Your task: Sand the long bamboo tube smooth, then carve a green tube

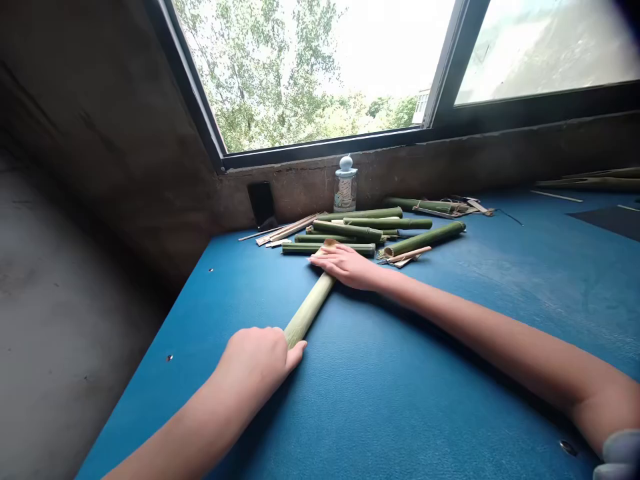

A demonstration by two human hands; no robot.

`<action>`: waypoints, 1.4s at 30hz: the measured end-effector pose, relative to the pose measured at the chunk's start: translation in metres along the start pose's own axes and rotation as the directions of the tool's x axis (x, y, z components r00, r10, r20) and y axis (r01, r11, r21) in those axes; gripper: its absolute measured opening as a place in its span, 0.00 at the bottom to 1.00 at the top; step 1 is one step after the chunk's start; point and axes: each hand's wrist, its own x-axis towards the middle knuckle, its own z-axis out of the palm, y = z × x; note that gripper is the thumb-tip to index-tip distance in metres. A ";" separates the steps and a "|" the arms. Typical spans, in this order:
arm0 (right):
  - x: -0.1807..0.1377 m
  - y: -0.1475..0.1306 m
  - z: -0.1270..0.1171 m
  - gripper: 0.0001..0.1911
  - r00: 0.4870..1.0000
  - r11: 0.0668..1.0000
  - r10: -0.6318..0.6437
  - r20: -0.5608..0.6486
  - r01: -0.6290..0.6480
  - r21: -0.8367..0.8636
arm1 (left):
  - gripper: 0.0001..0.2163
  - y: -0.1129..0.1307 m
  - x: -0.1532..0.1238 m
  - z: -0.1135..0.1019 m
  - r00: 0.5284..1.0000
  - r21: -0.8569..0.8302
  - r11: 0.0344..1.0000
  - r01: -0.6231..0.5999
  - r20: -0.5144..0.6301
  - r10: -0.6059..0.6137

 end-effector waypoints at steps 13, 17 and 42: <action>-0.004 -0.022 0.005 0.25 0.996 0.996 -0.085 0.039 0.084 0.014 | 0.25 0.000 0.000 0.006 0.999 0.047 0.999 -0.027 -0.030 0.028; -0.005 -0.006 0.004 0.25 1.000 1.000 0.013 -0.007 -0.014 -0.009 | 0.24 0.004 -0.001 0.008 0.999 0.043 0.999 -0.015 -0.043 0.017; -0.021 -0.040 0.009 0.24 0.944 0.937 -0.329 -0.012 0.328 0.117 | 0.22 0.001 -0.003 0.012 0.998 0.037 0.999 -0.027 -0.049 0.028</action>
